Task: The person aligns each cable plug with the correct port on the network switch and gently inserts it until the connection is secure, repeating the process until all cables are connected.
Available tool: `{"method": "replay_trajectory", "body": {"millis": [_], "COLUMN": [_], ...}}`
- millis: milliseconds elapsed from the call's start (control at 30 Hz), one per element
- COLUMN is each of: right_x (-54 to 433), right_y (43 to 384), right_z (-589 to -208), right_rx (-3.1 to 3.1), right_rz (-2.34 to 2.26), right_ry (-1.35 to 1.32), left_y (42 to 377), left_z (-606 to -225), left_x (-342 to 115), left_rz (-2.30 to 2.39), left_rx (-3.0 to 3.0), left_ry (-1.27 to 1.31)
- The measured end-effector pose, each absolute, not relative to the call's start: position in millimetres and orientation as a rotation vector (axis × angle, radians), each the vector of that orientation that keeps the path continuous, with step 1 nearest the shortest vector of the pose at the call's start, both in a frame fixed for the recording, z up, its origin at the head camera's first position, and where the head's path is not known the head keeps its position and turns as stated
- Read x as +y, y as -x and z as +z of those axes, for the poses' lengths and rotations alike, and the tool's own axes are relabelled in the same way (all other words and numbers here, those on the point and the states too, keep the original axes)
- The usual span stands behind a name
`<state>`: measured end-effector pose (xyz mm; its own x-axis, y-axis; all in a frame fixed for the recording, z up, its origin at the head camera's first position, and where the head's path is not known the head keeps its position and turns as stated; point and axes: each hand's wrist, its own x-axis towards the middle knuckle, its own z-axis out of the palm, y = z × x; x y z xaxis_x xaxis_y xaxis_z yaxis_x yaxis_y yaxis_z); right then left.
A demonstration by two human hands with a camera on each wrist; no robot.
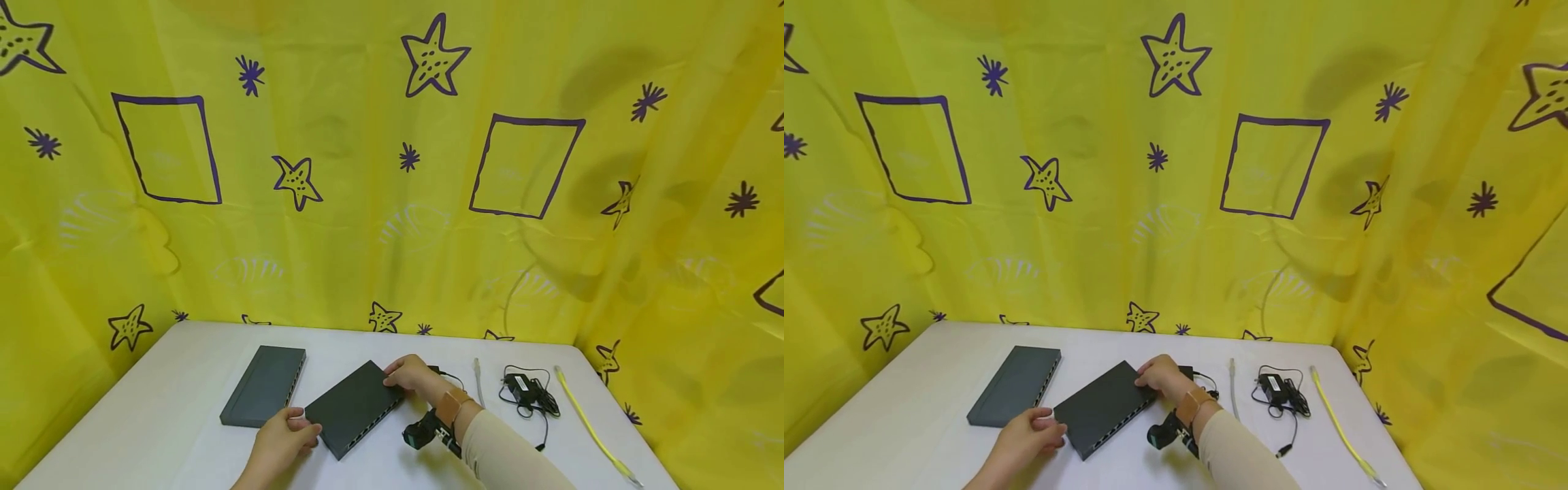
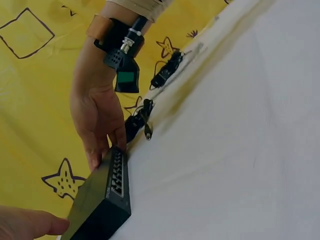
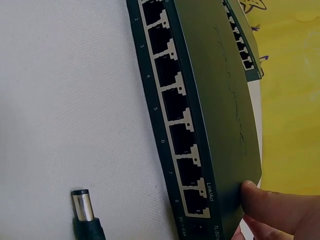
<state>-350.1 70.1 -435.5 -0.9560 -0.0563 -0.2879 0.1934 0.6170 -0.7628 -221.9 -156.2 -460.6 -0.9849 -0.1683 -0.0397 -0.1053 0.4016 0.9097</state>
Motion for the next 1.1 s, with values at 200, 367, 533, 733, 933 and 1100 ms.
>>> {"method": "replay_trajectory", "body": {"millis": [200, 367, 533, 733, 933, 1100], "right_x": [71.4, 73.7, 74.4, 77.1, 78.8, 79.5], "right_y": [349.3, 347.7, 344.8, 341.0, 336.7, 333.7], "right_z": [-435.8, -434.4, -432.1, -430.6, -427.6, -426.5], "right_rx": [2.582, 2.601, 2.624, 2.628, 2.654, 2.671], "right_rz": [-1.246, -1.247, -1.239, -1.230, -1.209, -1.182], "right_ry": [-0.103, -0.080, -0.074, -0.071, -0.054, -0.069], "left_y": [224.7, 225.8, 229.5, 237.0, 244.5, 250.4], "left_z": [-467.1, -466.8, -466.7, -467.6, -464.7, -461.8], "left_x": [-145.5, -138.6, -136.0, -134.0, -134.3, -136.2], "left_rz": [-1.696, -1.598, -1.538, -1.571, -1.609, -1.607], "left_rx": [-2.531, -2.556, -2.558, -2.512, -2.495, -2.502], "left_ry": [-0.278, -0.288, -0.302, -0.315, -0.318, -0.327]}}
